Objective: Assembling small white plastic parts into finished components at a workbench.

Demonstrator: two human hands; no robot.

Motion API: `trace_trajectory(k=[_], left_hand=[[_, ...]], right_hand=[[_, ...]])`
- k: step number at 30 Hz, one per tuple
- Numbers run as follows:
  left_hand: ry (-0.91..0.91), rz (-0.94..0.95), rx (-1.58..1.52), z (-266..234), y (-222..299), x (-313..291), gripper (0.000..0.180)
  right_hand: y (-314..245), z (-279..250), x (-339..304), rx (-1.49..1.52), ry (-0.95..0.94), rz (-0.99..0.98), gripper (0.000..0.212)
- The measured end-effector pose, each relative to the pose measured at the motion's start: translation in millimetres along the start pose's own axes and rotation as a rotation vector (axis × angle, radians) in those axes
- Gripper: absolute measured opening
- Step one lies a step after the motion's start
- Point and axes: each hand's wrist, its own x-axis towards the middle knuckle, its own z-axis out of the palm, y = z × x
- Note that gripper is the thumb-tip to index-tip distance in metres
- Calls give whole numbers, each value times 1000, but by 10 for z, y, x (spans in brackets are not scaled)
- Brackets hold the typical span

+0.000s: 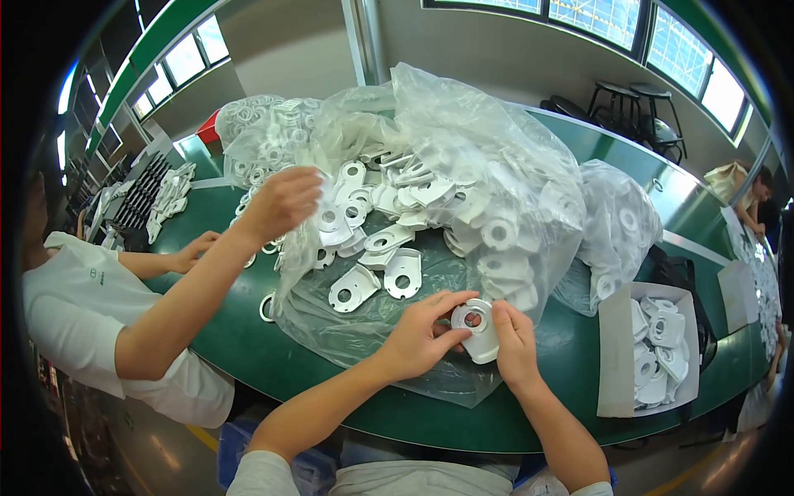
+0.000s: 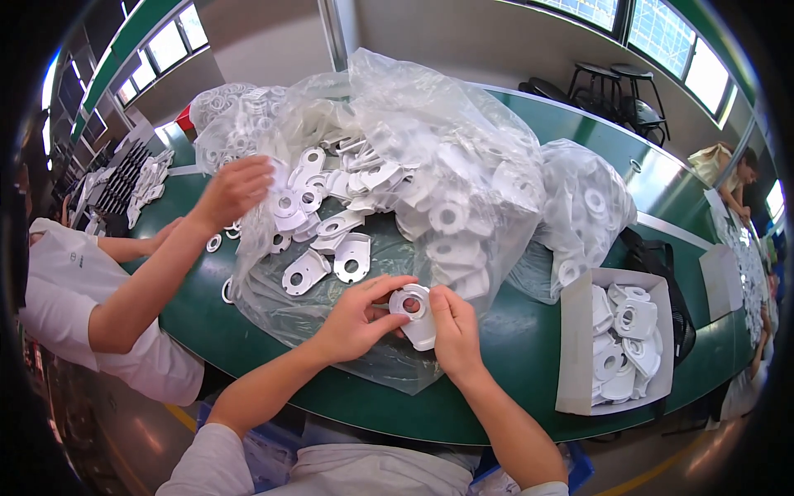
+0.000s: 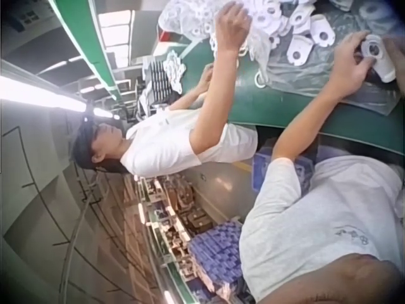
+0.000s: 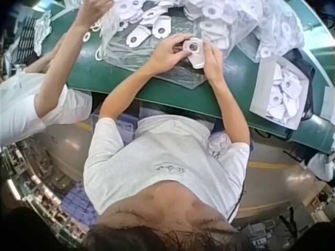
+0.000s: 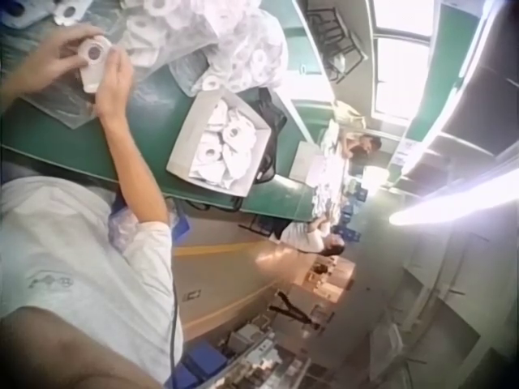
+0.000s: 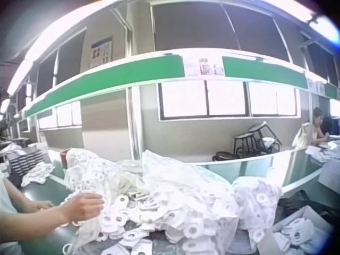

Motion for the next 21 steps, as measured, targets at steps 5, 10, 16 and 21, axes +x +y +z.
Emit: trace_trajectory(k=[5,10,16,21], left_hand=[[-33,-166,-177,-83,-46,29,22],[118,-3,207,-77,-69,-18,11],[158,290,379,-380,163,-136,7],[380,49,597,-866,-21,-464,13]], right_hand=[[0,-74,15,15,-92,-12,27],[-152,-2,-19,-237,-108,-98,17],[-646,-555,-394,-541,409,-451,18],[-1017,-1751,-659,-791,754,-501,29]])
